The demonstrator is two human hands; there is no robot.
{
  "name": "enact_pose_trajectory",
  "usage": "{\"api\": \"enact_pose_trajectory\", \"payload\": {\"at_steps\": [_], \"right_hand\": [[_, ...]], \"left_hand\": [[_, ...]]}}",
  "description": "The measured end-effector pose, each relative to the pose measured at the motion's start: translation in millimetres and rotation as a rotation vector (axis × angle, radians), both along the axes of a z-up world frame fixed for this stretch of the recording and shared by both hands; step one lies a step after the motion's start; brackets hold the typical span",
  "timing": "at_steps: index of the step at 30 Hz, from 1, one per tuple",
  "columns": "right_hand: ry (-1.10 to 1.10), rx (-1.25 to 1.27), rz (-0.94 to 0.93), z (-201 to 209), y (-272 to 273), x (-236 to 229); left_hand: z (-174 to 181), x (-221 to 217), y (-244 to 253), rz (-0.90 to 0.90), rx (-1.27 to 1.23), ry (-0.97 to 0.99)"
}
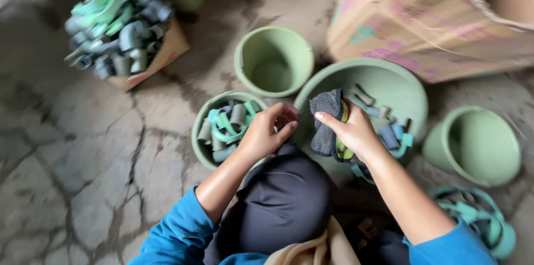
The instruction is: The person sits on the floor and wipes small gray plastic pipe fittings with a dark cloth. They pick each fitting from a central green bucket, wipe it, and place it into a smaller bucket to the left. The process repeats continuously throughout the clip.
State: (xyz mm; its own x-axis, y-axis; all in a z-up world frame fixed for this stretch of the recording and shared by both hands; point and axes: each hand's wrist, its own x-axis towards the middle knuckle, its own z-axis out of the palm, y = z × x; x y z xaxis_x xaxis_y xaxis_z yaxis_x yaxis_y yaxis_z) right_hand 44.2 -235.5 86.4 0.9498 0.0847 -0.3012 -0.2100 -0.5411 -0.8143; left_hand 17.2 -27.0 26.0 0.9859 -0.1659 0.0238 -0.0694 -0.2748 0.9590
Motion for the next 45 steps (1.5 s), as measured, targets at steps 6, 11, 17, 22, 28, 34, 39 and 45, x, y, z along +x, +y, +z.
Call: {"api": "enact_pose_trajectory", "payload": {"at_steps": [6,11,17,22,28,34,39,45], "right_hand": [[-0.139,0.435,-0.358,-17,-118,-33],[-0.160,0.701,-0.543,6,-173,-77],[-0.064,0.897,-0.603,-2,-209,-93],[-0.043,0.923,-0.544,-11,-199,-80],[-0.117,0.783,-0.368,-15,-169,-69],[-0.274,0.583,-0.275,-1,-129,-44],[-0.432,0.435,-0.082,24,-94,-31],[-0.562,0.036,0.137,21,-62,-23]], "left_hand": [[68,26,-100,-0.299,-0.083,-0.169],[104,25,-173,-0.510,-0.094,-0.269],[101,14,-222,-0.563,-0.082,-0.379],[71,13,-220,-0.490,-0.044,-0.140],[65,25,-200,-0.357,0.052,-0.082],[91,19,-147,-0.254,0.092,-0.223],[91,18,-90,-0.168,0.124,-0.494],[76,14,-42,-0.197,0.031,-0.485]]}}
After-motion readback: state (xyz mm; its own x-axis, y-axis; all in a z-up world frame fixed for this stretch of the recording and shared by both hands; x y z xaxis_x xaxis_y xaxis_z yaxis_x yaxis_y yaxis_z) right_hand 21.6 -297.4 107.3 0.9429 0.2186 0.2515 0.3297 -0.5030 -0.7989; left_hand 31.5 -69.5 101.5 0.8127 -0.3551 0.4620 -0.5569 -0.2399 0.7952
